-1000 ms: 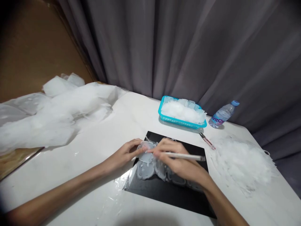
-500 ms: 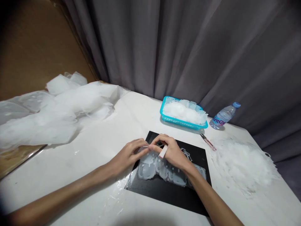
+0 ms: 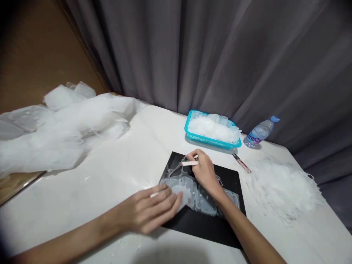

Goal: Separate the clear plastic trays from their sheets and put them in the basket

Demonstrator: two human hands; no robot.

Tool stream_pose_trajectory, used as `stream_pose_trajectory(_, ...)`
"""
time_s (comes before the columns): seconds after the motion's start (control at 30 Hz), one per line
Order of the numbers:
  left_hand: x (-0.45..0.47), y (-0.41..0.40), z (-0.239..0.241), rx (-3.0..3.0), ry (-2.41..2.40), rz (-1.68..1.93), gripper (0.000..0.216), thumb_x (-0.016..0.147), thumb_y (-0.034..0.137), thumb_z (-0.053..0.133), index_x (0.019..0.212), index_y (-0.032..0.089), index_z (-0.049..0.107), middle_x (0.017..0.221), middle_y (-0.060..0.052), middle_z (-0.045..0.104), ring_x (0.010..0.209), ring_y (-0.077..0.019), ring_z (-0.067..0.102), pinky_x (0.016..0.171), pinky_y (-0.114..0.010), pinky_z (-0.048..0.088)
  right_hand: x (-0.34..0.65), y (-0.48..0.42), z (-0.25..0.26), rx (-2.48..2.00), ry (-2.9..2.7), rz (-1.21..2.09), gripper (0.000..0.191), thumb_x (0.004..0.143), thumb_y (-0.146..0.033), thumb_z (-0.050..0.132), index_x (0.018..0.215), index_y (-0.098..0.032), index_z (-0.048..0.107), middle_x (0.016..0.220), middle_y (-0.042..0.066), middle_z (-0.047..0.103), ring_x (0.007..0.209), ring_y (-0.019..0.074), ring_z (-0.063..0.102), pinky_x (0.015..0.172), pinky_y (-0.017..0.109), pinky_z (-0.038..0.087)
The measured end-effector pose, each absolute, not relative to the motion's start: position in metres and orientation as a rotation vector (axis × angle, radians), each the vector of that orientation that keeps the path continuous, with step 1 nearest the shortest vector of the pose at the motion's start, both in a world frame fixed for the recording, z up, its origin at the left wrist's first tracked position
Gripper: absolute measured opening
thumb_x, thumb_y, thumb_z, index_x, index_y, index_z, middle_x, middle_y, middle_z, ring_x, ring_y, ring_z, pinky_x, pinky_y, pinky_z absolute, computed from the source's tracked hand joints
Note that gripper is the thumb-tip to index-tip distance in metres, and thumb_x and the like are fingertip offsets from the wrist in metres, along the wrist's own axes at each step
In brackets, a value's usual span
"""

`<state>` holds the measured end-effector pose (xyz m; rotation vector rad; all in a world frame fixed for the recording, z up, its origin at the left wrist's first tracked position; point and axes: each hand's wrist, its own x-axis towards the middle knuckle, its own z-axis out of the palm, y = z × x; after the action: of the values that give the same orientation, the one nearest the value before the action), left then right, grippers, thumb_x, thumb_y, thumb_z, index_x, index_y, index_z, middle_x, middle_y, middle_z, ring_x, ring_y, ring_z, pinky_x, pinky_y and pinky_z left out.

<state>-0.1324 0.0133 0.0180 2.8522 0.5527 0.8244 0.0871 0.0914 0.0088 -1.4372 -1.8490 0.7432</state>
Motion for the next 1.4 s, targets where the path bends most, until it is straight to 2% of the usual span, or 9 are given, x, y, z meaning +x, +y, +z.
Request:
stream_pose_trajectory(0.13,-0.127,0.009,0.02,2.24,0.789,0.931,0.025,0.107,0.022,0.044,0.115,0.021,0.068,0.105,-0.01,0.073,0.097,-0.0237,0.069,0.087,-0.039,0.057,0.097,0.096,0.001,-1.48,-1.848,0.616,0.023,0.094,-0.043,0.06,0.093,-0.021,0.067,0.096,0.007,0.068,0.09,0.0261,0.062,0.081,0.037,0.044)
stream_pose_trajectory(0.23,-0.124,0.024,0.02,1.509,0.925,0.92,0.032,0.108,0.039,0.045,0.097,0.017,0.065,0.091,-0.007,0.069,0.084,-0.0194,0.068,0.081,-0.036,0.058,0.105,0.096,0.015,-1.432,-1.865,0.53,0.031,0.097,-0.047,0.058,0.11,-0.021,0.068,0.113,0.011,0.066,0.103,0.0287,0.061,0.088,0.041,0.044)
stream_pose_trajectory(0.33,-0.124,0.039,0.018,1.059,0.768,0.892,0.035,0.104,0.045,0.053,0.099,0.013,0.066,0.091,-0.01,0.071,0.087,-0.0217,0.072,0.088,-0.04,0.059,0.109,0.092,0.036,-1.342,-1.866,0.549,0.037,0.102,-0.051,0.049,0.116,-0.022,0.068,0.111,0.01,0.065,0.097,0.0258,0.062,0.084,0.038,0.046)
stream_pose_trajectory(0.4,-0.124,0.043,0.017,0.906,0.703,0.854,0.036,0.103,0.045,0.056,0.107,0.011,0.067,0.096,-0.013,0.074,0.091,-0.025,0.075,0.094,-0.046,0.058,0.107,0.087,0.046,-1.272,-1.911,0.775,0.039,0.103,-0.052,0.047,0.113,-0.022,0.07,0.102,0.007,0.067,0.086,0.0222,0.061,0.076,0.034,0.046)
stream_pose_trajectory(0.53,-0.125,0.042,0.019,0.813,0.644,0.827,0.036,0.102,0.042,0.059,0.113,0.009,0.068,0.107,-0.018,0.075,0.096,-0.0283,0.076,0.1,-0.053,0.056,0.101,0.078,0.047,-1.104,-1.976,1.326,0.034,0.099,-0.052,0.06,0.1,-0.021,0.072,0.085,0.002,0.068,0.076,0.0179,0.06,0.068,0.029,0.044)
stream_pose_trajectory(0.63,-0.126,0.041,0.022,0.81,0.626,0.801,0.039,0.103,0.042,0.057,0.116,0.007,0.069,0.112,-0.021,0.075,0.102,-0.0306,0.075,0.102,-0.054,0.055,0.1,0.078,0.042,-1.053,-1.902,1.486,0.03,0.094,-0.05,0.068,0.096,-0.02,0.072,0.08,0.001,0.067,0.074,0.0165,0.06,0.069,0.028,0.044)
stream_pose_trajectory(0.87,-0.128,0.044,0.027,0.797,0.601,0.779,0.039,0.103,0.042,0.056,0.12,0.01,0.07,0.12,-0.02,0.073,0.114,-0.0317,0.071,0.103,-0.055,0.054,0.104,0.082,0.045,-1.033,-1.853,1.438,0.032,0.092,-0.05,0.069,0.093,-0.019,0.073,0.082,0.003,0.07,0.075,0.0175,0.063,0.071,0.03,0.049)
stream_pose_trajectory(1.07,-0.129,0.045,0.026,0.802,0.59,0.76,0.04,0.104,0.043,0.055,0.121,0.01,0.07,0.121,-0.021,0.073,0.113,-0.0324,0.072,0.104,-0.057,0.052,0.105,0.081,0.043,-1.098,-1.895,1.317,0.033,0.092,-0.052,0.068,0.09,-0.02,0.073,0.079,0.002,0.066,0.071,0.0164,0.056,0.065,0.029,0.044)
stream_pose_trajectory(1.4,-0.128,0.044,0.03,0.824,0.561,0.766,0.039,0.105,0.041,0.053,0.12,0.01,0.07,0.122,-0.02,0.073,0.109,-0.0325,0.073,0.104,-0.056,0.053,0.108,0.078,0.05,-1.068,-1.884,1.317,0.031,0.092,-0.05,0.069,0.091,-0.02,0.075,0.085,0.004,0.069,0.074,0.0171,0.057,0.064,0.029,0.045)
